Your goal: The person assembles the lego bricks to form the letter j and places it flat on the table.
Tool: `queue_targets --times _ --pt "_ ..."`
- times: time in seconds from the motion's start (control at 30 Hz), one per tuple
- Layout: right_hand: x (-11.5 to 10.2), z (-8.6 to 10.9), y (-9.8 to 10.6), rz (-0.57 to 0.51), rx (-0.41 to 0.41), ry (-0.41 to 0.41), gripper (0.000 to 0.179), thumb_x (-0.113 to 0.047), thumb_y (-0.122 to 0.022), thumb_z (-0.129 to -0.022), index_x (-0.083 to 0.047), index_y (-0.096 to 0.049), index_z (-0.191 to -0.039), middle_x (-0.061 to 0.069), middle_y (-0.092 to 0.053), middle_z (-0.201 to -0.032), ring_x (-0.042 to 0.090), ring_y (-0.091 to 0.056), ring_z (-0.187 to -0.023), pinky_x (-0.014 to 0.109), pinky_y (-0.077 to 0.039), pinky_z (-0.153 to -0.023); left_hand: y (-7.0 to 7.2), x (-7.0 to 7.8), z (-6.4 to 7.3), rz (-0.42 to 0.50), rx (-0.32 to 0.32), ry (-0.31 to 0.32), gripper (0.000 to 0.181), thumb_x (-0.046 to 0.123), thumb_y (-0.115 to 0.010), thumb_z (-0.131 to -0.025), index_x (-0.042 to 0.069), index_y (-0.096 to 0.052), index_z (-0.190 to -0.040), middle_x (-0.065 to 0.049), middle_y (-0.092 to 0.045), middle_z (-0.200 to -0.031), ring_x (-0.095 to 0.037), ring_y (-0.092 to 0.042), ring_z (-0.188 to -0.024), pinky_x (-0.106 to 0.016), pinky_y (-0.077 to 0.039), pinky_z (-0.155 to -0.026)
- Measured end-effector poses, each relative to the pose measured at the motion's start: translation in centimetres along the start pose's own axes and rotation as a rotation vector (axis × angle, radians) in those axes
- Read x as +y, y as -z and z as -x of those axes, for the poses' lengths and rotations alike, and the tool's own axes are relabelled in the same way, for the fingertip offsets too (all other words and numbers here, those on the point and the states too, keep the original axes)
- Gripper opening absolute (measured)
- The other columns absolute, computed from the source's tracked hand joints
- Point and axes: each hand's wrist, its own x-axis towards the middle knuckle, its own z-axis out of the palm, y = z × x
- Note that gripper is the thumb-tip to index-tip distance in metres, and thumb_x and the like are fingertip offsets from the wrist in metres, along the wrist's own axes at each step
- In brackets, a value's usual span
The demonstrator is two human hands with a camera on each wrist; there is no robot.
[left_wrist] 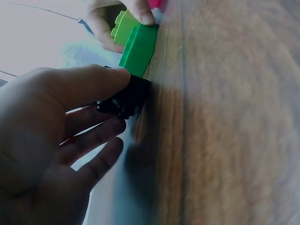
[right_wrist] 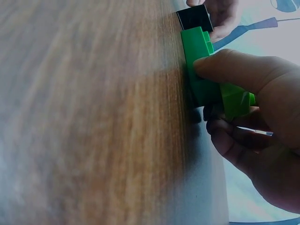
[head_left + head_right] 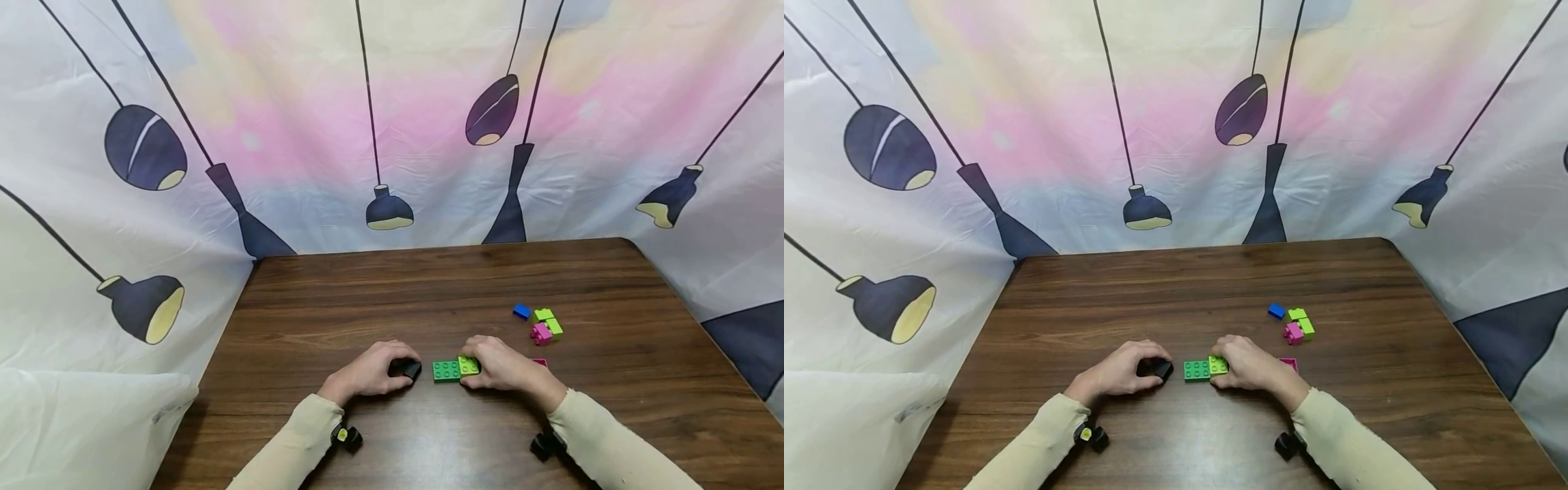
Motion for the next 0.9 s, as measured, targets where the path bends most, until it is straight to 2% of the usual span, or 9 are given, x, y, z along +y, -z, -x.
queue_targets --times 0.27,0.53,0.9 --pt "0.0 0.0 0.0 0.008 0.000 -0.008 0.031 -0.034 -0.078 -0.079 -0.011 -0.069 -0.098 -0.008 -0.058 -0.086 0.004 -0.049 -0.076 0.023 -0.045 -0.067 -0.8 -0.1 -0.1 0.036 0.057 0.000 0.035 0.026 -0.076 -0.084 0.013 -0.066 -0.114 0.006 -0.065 -0.108 -0.006 -0.058 -0.094 -0.023 -0.049 -0.083" --pt "-0.2 0.0 0.1 0.012 -0.004 -0.005 0.031 -0.034 -0.078 -0.079 -0.012 -0.069 -0.098 -0.009 -0.058 -0.086 0.003 -0.049 -0.076 0.022 -0.045 -0.068 -0.9 0.0 -0.3 0.020 0.084 -0.013 0.034 0.024 -0.076 -0.083 0.011 -0.067 -0.113 0.004 -0.064 -0.107 -0.008 -0.058 -0.093 -0.023 -0.050 -0.081" --pt "-0.2 0.0 0.1 0.008 -0.016 -0.021 0.033 -0.035 -0.078 -0.080 -0.011 -0.069 -0.101 -0.007 -0.060 -0.088 0.004 -0.052 -0.079 0.024 -0.047 -0.070 -0.9 0.8 -1.1 0.009 0.109 -0.009 0.033 0.023 -0.074 -0.085 0.011 -0.066 -0.115 0.004 -0.054 -0.108 -0.009 -0.054 -0.093 -0.023 -0.049 -0.079"
